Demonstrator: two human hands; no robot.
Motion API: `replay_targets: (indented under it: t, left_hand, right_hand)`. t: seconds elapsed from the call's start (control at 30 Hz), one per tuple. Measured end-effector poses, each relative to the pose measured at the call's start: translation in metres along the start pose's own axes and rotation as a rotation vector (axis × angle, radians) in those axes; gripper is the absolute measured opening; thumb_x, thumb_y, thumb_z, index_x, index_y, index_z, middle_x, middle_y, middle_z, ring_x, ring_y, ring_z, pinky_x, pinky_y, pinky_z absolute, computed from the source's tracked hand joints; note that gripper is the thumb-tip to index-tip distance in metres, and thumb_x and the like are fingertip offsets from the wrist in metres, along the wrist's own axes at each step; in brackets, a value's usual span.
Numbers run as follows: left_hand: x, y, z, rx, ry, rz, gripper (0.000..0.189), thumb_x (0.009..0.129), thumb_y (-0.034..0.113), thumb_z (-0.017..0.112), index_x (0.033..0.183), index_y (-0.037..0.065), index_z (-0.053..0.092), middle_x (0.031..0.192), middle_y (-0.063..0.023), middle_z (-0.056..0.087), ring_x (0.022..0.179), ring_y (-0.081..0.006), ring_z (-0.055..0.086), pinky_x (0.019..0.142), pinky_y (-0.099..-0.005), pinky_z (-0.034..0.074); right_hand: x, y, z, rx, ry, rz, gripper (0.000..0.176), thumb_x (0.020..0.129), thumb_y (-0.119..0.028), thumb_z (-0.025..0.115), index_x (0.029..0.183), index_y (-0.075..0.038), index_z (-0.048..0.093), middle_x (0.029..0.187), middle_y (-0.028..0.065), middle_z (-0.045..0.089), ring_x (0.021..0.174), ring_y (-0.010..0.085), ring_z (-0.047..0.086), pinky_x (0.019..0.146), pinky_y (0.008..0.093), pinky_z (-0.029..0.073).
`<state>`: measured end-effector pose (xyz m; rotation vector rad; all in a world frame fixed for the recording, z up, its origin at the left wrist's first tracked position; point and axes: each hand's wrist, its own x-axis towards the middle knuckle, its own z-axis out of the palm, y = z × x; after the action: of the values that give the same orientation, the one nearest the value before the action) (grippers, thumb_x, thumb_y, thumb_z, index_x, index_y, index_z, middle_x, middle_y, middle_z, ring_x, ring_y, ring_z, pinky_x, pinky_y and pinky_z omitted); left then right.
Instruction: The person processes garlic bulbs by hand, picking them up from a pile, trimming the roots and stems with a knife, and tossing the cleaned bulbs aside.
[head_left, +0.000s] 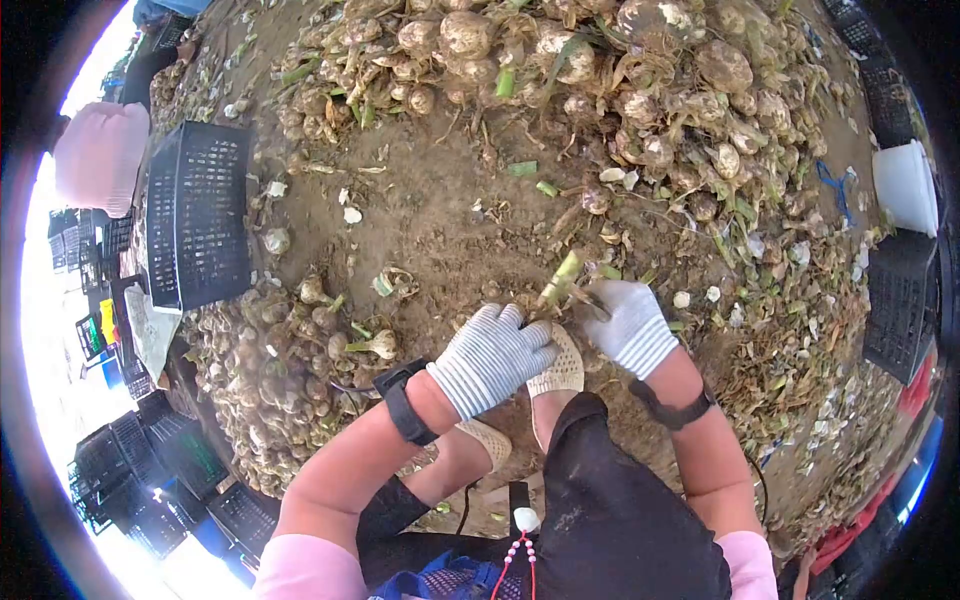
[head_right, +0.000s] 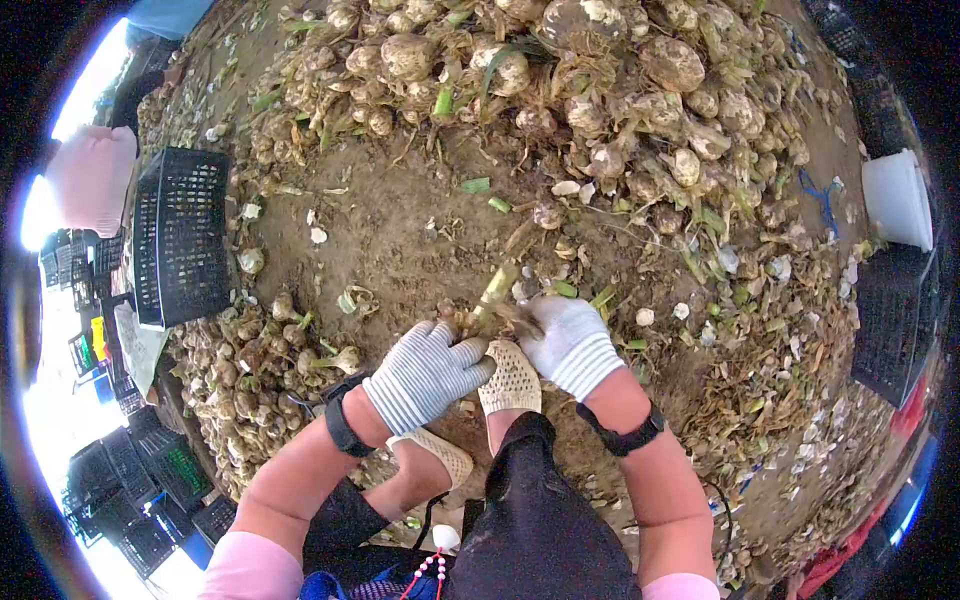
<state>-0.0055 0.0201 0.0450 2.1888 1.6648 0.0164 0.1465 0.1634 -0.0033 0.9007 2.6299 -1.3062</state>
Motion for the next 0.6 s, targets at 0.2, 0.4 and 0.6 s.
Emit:
replay_targets:
  t: [0.2,0.4,0.6]
  left_hand:
    - [-0.03,-0.008,-0.032,0.0,-0.046,-0.103,0.026,0.071,0.015,0.06,0.097,0.014,0.063,0.097,-0.0061,0.062,0.085,-0.0261,0.06,0.07,-0.0383,0.048]
    - [-0.214,-0.068,-0.058,0.06,-0.356,-1.492,0.053,0.072,0.011,0.067,0.123,0.006,0.052,0.119,-0.0182,0.057,0.104,-0.0349,0.059,0.09,-0.0405,0.048]
    - [-0.137,-0.017,-0.035,-0.394,0.317,-1.367,0.061,0.069,0.011,0.074,0.125,0.002,0.051,0.12,-0.0177,0.058,0.106,-0.0283,0.059,0.091,-0.0368,0.048]
  right_hand:
    - [-0.03,0.077,0.019,-0.091,-0.048,0.198,0.016,0.079,-0.016,0.062,0.088,-0.004,0.068,0.08,0.0196,0.065,0.073,0.034,0.064,0.067,0.0377,0.052]
    - [-0.051,0.084,-0.001,0.022,0.213,0.197,0.032,0.074,-0.017,0.068,0.103,-0.003,0.065,0.106,0.0182,0.064,0.091,0.0315,0.063,0.08,0.0363,0.051]
    - [-0.022,0.074,0.035,-0.299,-0.108,0.081,0.051,0.079,-0.024,0.068,0.121,-0.001,0.052,0.118,0.0199,0.057,0.104,0.0333,0.058,0.089,0.0394,0.049]
